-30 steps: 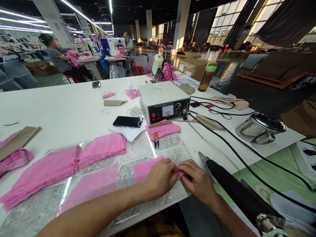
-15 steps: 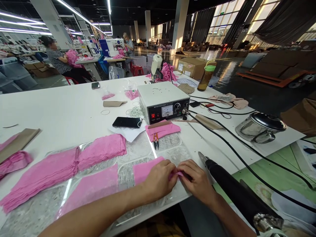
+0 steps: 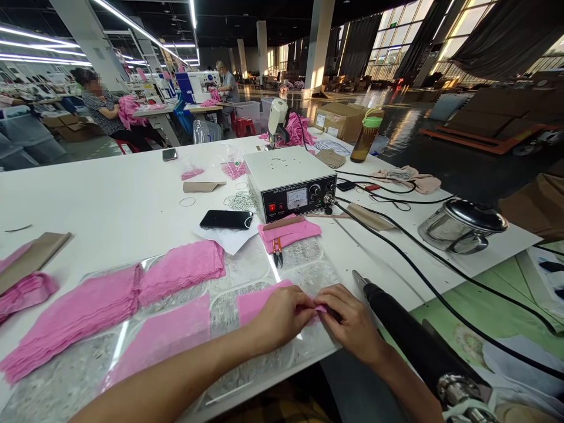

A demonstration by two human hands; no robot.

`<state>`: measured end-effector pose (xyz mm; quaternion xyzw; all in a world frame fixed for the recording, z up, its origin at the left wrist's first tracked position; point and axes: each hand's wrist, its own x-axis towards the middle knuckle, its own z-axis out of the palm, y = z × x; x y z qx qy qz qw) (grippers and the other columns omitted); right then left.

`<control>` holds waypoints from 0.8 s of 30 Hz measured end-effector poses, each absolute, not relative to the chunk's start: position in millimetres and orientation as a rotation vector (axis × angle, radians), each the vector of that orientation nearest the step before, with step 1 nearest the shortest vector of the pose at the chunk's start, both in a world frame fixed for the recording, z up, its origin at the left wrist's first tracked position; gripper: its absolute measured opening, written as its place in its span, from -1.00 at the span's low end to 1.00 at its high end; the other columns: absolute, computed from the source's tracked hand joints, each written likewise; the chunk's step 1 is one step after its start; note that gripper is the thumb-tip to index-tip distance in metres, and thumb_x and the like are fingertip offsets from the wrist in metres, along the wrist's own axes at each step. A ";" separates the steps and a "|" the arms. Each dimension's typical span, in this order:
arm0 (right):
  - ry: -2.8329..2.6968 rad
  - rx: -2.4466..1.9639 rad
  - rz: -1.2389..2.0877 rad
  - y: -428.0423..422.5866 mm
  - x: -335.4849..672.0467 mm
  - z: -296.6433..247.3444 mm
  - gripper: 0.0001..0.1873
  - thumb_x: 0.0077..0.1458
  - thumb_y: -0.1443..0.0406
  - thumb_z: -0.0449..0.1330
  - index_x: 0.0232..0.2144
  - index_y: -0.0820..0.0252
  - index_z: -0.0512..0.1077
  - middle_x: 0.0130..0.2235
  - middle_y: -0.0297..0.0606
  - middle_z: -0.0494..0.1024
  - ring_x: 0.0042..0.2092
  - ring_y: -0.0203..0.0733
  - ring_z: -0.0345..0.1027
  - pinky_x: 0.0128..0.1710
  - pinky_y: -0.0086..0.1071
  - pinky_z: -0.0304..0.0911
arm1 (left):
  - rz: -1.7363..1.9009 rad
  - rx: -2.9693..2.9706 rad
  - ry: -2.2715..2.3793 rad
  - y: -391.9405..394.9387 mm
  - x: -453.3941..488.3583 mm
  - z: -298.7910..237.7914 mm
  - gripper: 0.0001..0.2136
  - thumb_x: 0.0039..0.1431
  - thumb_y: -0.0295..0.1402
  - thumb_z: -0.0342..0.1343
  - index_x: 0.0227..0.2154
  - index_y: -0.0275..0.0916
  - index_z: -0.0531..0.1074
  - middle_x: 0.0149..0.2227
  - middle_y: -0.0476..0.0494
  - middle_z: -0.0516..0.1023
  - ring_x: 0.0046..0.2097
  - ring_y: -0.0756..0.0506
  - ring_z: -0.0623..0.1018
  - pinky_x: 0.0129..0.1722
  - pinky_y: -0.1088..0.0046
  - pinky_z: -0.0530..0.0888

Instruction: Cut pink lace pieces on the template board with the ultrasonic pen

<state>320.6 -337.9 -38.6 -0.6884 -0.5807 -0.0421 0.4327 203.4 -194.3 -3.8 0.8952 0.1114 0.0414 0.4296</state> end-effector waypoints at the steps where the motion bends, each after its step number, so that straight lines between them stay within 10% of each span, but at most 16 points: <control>1: -1.450 -1.712 -0.110 -337.7 320.6 -38.7 -0.79 0.15 0.47 0.09 -0.29 0.10 0.45 -0.32 -0.27 0.53 -0.24 -0.20 0.43 -0.25 -0.30 0.42 | 0.103 2.227 0.279 -193.7 203.6 -4.2 -0.86 0.14 -0.54 0.16 -0.36 -0.24 0.61 -0.33 -0.08 0.61 -0.28 -0.06 0.56 -0.26 0.49 0.46; 24: -1.362 -1.702 -0.258 -351.8 314.2 -33.7 -0.82 0.15 0.43 0.17 -0.21 0.10 0.41 -0.20 -0.22 0.52 -0.14 -0.20 0.47 -0.14 -0.33 0.48 | 0.131 2.208 0.244 -194.0 204.7 -5.3 -0.83 0.17 -0.51 0.18 -0.45 -0.24 0.64 -0.40 -0.10 0.61 -0.35 -0.06 0.57 -0.32 0.52 0.44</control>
